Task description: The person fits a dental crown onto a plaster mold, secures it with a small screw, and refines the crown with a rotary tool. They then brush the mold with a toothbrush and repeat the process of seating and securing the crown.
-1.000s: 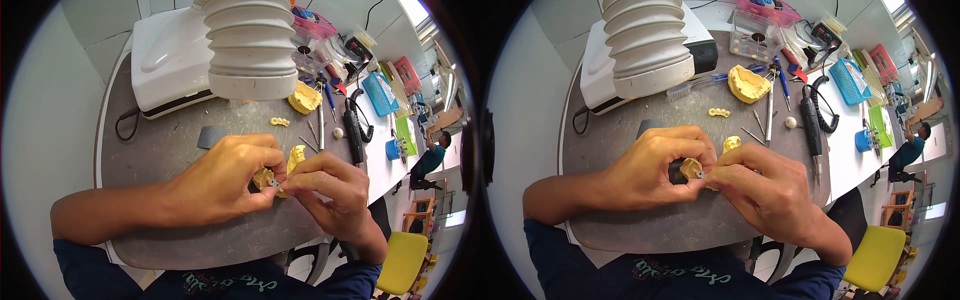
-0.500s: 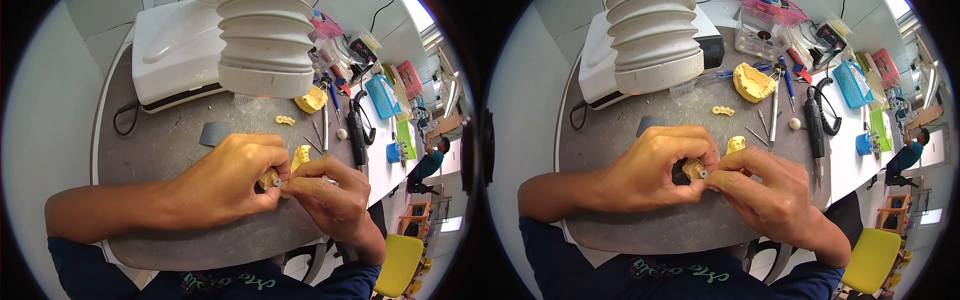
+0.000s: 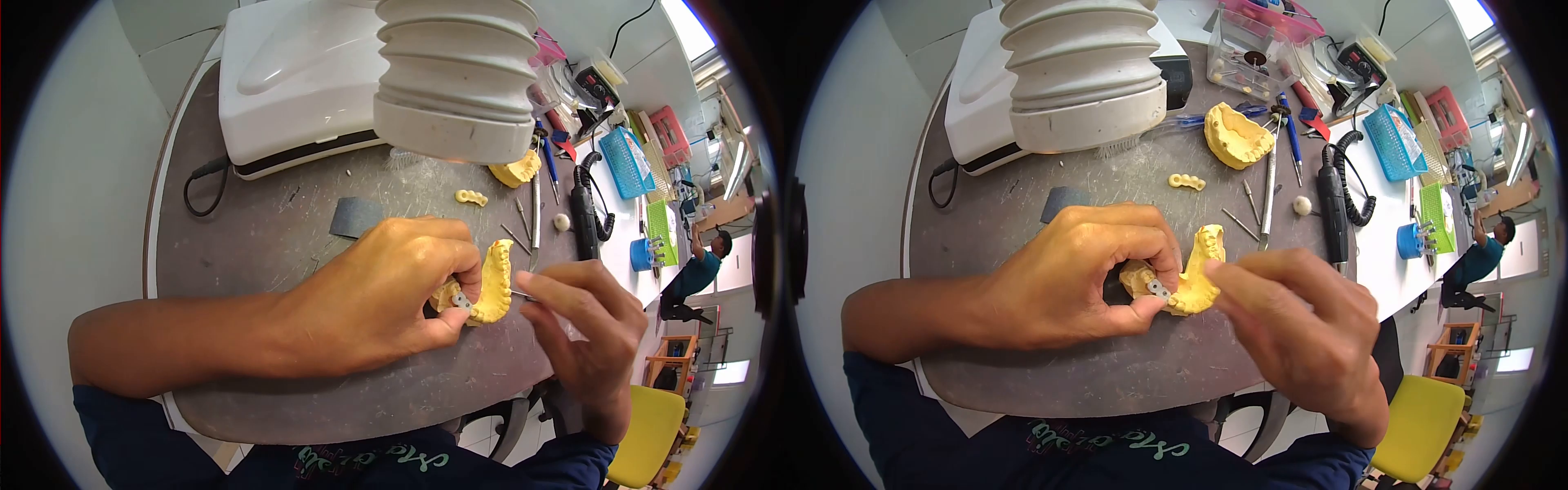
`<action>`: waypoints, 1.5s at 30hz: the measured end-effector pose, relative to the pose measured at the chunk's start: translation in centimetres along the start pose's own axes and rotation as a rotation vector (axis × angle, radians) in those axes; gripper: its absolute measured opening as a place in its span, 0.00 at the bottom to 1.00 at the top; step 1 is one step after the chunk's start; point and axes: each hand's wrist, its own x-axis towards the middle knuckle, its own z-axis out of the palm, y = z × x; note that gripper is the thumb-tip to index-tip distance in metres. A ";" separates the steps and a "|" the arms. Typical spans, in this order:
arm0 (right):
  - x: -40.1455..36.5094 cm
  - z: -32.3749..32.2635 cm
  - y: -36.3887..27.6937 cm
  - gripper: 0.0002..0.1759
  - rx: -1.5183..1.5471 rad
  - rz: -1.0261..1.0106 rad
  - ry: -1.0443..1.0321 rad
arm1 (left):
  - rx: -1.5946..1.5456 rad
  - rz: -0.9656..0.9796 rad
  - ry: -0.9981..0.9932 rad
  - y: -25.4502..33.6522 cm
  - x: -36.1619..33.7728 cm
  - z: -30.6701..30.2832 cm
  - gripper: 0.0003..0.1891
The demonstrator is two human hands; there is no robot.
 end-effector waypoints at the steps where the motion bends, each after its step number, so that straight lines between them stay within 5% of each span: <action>1: -0.5 -0.5 0.3 0.16 -0.001 -0.002 -0.005 | 0.017 -0.013 -0.007 0.1 0.0 -0.1 0.09; 4: -2.1 -1.3 1.0 0.12 -0.158 0.185 -0.210 | 0.030 -0.021 0.002 0.1 0.0 0.0 0.09; 9: -4.0 -0.1 2.3 0.07 -0.173 0.264 -0.191 | 0.019 -0.016 -0.019 0.2 0.0 -0.1 0.09; 14: -3.5 -0.9 2.1 0.08 -0.053 0.183 0.003 | 0.024 -0.020 -0.021 0.2 0.0 -0.3 0.08; 21: 0.5 -1.2 -0.2 0.15 0.065 -0.086 -0.068 | 0.048 -0.027 -0.035 0.3 0.1 -0.4 0.09; 45: 1.7 -0.6 -0.5 0.12 -0.035 -0.104 -0.117 | 0.039 -0.006 -0.014 0.2 0.2 -0.3 0.10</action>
